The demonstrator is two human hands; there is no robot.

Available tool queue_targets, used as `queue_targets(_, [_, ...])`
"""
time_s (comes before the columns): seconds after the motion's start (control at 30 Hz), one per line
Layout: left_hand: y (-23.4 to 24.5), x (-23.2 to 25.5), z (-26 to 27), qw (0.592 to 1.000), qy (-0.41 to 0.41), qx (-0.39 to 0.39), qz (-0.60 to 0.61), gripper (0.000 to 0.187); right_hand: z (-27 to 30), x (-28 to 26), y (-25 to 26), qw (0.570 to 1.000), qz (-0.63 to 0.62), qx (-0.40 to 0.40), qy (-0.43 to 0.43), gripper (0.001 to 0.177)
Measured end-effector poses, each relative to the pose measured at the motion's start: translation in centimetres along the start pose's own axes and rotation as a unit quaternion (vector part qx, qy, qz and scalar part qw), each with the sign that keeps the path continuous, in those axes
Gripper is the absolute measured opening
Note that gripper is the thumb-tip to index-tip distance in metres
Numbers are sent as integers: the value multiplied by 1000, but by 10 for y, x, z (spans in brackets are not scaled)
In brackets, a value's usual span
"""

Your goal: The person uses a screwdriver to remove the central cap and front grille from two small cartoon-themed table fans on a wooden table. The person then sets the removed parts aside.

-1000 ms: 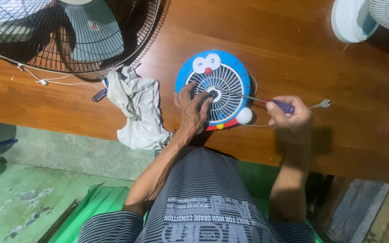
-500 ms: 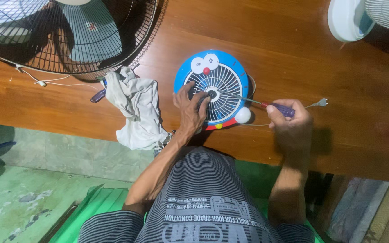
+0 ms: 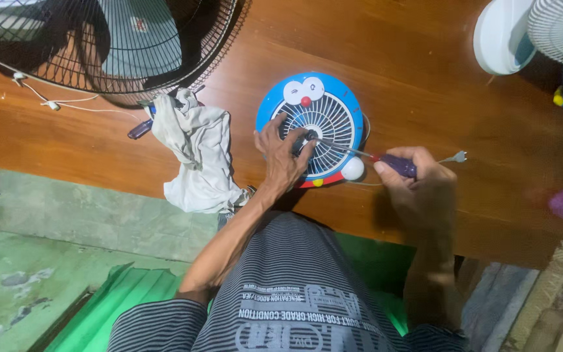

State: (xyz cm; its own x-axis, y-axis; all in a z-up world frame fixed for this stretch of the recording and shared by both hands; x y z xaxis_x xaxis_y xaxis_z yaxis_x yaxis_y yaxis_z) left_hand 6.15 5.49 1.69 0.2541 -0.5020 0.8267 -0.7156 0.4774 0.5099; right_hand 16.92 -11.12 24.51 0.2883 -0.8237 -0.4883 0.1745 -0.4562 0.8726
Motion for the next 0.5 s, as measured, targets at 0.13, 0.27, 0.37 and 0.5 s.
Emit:
queue_targets(0.13, [-2,-2,0,1000,14,10,6,34,-3,-24,-6,997,-6,0,78,25])
queue_targets(0.27, [-1,-2,1,1000,15,10,15,34,2,-48,-4,989,-29,26,145,23])
queue_targets(0.37, [-1,-1,1,1000,15,5,19,35,1,-58,-5,986,-33,9,166,21])
queue_targets(0.5, [1,1,-1,999,22,8,24,33,0,-64,-5,986,2,6,165,22])
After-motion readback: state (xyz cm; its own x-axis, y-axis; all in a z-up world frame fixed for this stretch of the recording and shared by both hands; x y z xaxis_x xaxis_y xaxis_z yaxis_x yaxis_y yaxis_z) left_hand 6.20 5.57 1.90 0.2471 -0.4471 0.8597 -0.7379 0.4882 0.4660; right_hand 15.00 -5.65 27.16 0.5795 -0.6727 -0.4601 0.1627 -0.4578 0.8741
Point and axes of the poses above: each hand's wrist, its own z-axis away from the middle knuckle, its own y-axis out of the back of the hand, x = y × z, the point moved 8 cm from there along -z, towards the middle knuckle, and after that the axes turned 11 degrees about x, right-handed, at the moved point
